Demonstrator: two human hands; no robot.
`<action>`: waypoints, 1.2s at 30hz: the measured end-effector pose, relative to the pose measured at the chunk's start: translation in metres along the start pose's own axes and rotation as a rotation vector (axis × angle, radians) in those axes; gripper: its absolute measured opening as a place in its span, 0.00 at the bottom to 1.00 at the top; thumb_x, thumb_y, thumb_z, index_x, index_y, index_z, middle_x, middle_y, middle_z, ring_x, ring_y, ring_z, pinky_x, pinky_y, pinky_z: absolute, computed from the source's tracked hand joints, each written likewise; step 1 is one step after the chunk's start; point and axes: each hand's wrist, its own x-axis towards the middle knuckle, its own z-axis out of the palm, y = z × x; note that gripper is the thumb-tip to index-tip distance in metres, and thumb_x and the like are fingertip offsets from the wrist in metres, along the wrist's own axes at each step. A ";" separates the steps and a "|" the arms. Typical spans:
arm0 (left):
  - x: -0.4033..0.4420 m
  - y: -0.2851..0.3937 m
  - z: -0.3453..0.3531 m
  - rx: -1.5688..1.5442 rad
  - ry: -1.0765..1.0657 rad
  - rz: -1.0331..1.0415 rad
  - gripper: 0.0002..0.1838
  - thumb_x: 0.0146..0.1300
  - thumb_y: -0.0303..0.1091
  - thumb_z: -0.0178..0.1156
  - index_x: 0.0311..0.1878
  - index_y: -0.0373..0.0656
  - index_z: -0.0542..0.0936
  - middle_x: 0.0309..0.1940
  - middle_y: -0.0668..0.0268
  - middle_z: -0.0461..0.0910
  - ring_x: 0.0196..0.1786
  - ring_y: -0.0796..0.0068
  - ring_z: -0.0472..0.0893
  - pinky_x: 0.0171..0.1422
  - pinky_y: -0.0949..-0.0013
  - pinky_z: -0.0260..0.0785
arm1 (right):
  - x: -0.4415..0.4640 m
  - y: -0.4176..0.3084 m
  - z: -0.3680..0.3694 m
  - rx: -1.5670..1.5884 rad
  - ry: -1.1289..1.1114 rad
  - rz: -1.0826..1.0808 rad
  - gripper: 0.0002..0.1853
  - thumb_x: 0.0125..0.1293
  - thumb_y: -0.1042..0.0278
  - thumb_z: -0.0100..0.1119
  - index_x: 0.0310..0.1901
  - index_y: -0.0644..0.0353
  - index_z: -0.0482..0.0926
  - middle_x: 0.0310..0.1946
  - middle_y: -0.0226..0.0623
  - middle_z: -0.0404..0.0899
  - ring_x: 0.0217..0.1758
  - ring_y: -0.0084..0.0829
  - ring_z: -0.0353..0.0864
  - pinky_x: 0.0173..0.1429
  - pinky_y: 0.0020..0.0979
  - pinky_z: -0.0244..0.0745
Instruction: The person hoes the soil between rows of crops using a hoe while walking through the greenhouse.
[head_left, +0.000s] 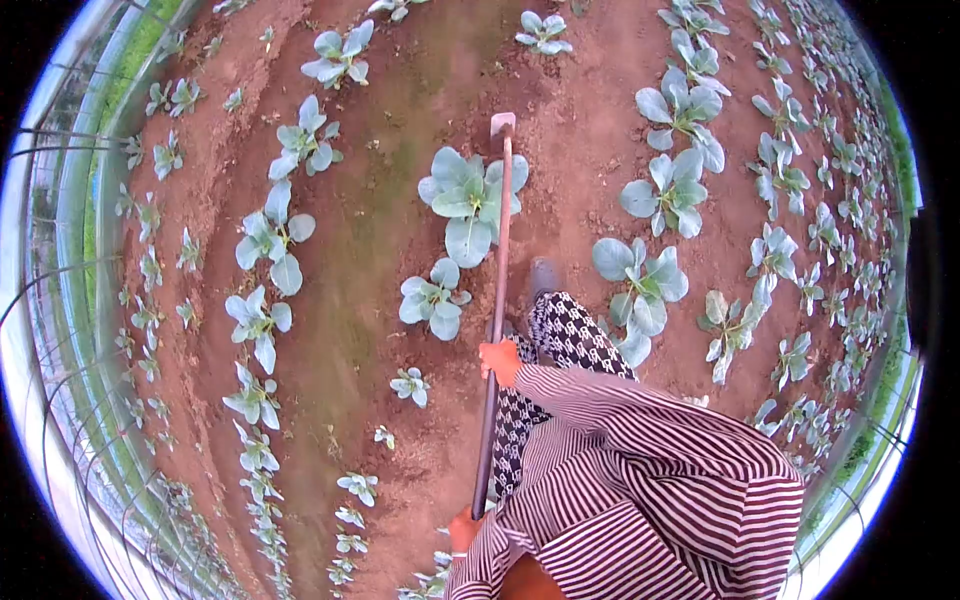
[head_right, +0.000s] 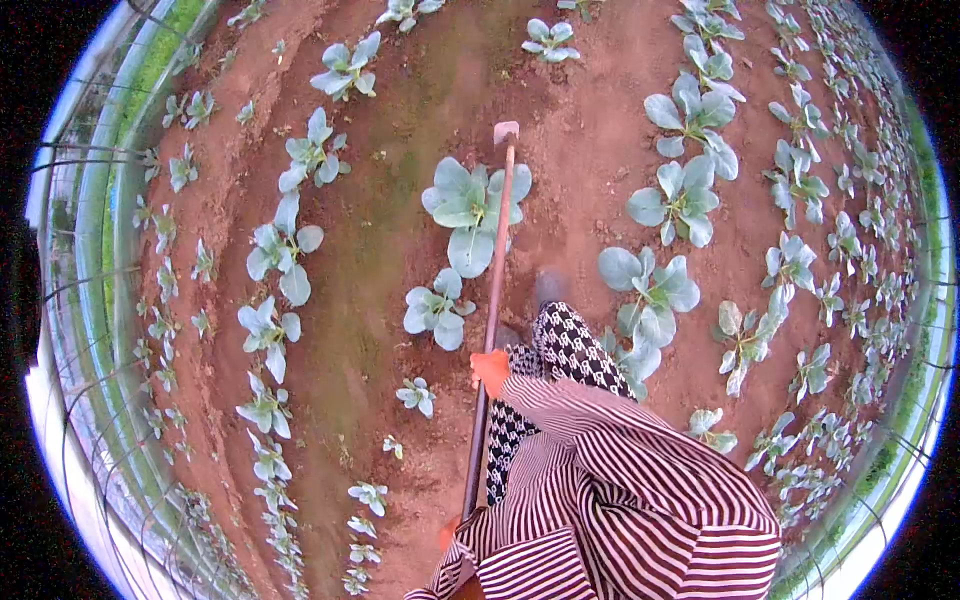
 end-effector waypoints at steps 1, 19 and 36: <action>0.006 0.001 0.003 -0.037 -0.023 -0.051 0.18 0.46 0.50 0.63 0.32 0.45 0.79 0.23 0.54 0.77 0.29 0.55 0.79 0.32 0.57 0.69 | -0.004 -0.008 0.005 0.022 0.008 0.008 0.07 0.52 0.71 0.56 0.23 0.61 0.68 0.14 0.35 0.68 0.10 0.28 0.67 0.10 0.30 0.63; 0.156 0.390 0.072 -0.034 -0.307 -0.160 0.26 0.46 0.54 0.60 0.29 0.36 0.76 0.20 0.53 0.76 0.28 0.56 0.78 0.33 0.58 0.68 | 0.170 -0.357 -0.065 -0.936 0.382 -0.328 0.12 0.48 0.67 0.52 0.13 0.65 0.70 0.11 0.43 0.72 0.18 0.35 0.76 0.20 0.34 0.71; 0.175 0.439 0.070 -0.156 -0.117 -0.116 0.22 0.47 0.49 0.61 0.29 0.35 0.76 0.20 0.51 0.76 0.27 0.56 0.78 0.32 0.60 0.67 | 0.133 -0.452 -0.005 -0.835 0.164 -0.343 0.13 0.49 0.63 0.53 0.19 0.67 0.73 0.13 0.46 0.74 0.18 0.37 0.77 0.24 0.36 0.72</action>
